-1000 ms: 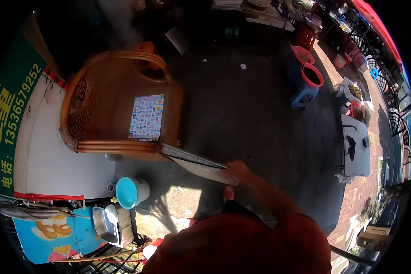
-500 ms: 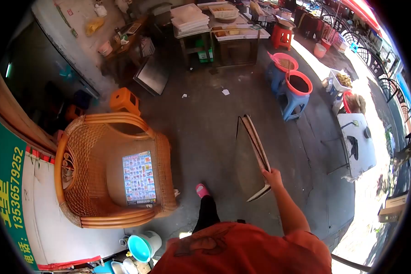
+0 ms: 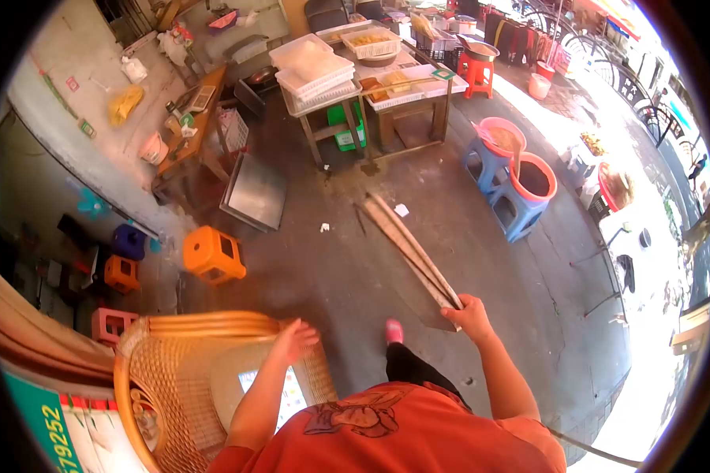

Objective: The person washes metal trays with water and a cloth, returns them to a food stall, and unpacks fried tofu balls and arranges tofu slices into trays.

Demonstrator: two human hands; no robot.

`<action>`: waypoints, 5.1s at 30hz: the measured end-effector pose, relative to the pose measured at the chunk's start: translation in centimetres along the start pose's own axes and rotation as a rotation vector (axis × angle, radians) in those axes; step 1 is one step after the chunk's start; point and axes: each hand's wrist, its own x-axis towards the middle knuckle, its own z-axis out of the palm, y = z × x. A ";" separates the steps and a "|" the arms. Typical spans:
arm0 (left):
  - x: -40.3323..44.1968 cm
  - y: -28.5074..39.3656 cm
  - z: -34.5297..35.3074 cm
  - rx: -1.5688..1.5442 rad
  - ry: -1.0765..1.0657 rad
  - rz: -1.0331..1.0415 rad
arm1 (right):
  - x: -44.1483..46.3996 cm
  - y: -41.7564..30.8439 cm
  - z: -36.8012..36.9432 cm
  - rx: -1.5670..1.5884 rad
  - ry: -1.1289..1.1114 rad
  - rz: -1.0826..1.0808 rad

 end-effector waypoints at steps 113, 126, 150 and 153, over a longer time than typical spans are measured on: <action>106.6 148.8 4.3 0.925 -0.814 0.093 | 123.3 -65.0 53.6 0.233 0.927 0.205; 114.4 149.9 -1.3 0.748 -0.752 -0.189 | 134.9 -62.5 55.2 1.417 0.747 0.263; 87.5 130.9 17.3 0.705 -1.433 -0.483 | 100.7 -69.9 49.8 1.486 1.434 -0.095; 89.1 133.1 16.8 0.673 -1.380 -0.420 | 104.4 -71.9 49.6 1.253 1.507 -0.060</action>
